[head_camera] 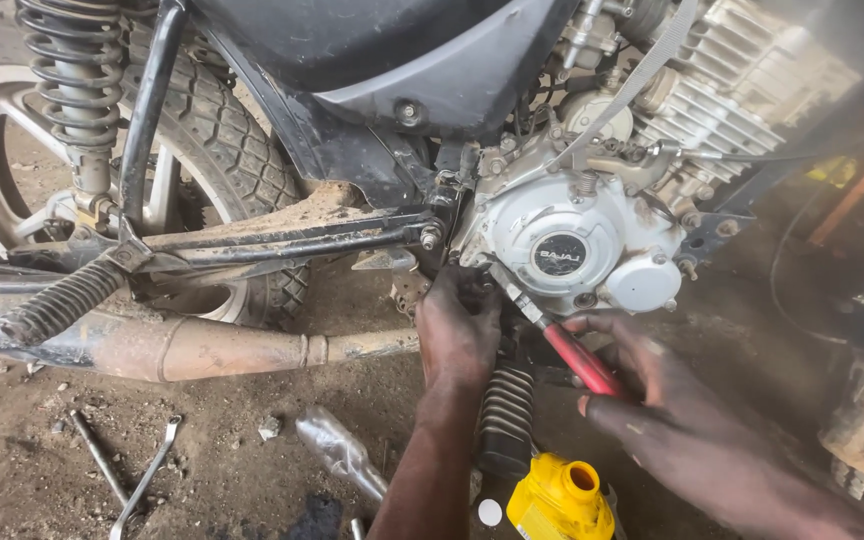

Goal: Removing a bolt from a motorcycle engine using pliers and a socket wrench.

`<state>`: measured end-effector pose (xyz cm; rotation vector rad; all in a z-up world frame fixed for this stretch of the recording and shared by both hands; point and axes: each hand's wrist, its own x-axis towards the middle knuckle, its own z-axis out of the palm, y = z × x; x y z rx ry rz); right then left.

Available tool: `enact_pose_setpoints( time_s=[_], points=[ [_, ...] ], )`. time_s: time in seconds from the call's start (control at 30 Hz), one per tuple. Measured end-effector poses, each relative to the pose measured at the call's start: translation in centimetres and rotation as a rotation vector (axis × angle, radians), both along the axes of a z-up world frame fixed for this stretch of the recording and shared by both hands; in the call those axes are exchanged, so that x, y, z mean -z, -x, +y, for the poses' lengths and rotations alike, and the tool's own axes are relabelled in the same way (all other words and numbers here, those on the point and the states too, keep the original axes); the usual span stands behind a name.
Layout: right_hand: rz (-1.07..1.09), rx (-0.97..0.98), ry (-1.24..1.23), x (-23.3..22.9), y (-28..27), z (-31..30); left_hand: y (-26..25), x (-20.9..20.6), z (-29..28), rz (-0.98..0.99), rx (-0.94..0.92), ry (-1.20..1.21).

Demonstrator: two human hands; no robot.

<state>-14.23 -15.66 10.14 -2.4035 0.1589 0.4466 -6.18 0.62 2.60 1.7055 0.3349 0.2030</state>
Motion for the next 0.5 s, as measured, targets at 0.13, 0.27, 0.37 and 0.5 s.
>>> enact_pose_setpoints(
  time_s=[0.13,0.27,0.37,0.5],
  points=[
    [-0.174,-0.076,-0.214,3.5,0.7,-1.3,-0.7,0.8,0.1,-0.026,0.0,-0.108],
    [-0.24,0.035,-0.311,3.3,1.7,-0.1,-1.0,1.3,0.1,-0.067,-0.012,-0.11],
    [-0.129,0.082,-0.079,-0.1,1.2,4.3,-0.9,1.2,0.2,-0.05,-0.003,-0.097],
    [-0.128,0.093,-0.115,-0.2,2.5,3.8,-0.7,1.2,-0.1,-0.013,0.007,-0.136]
  ],
)
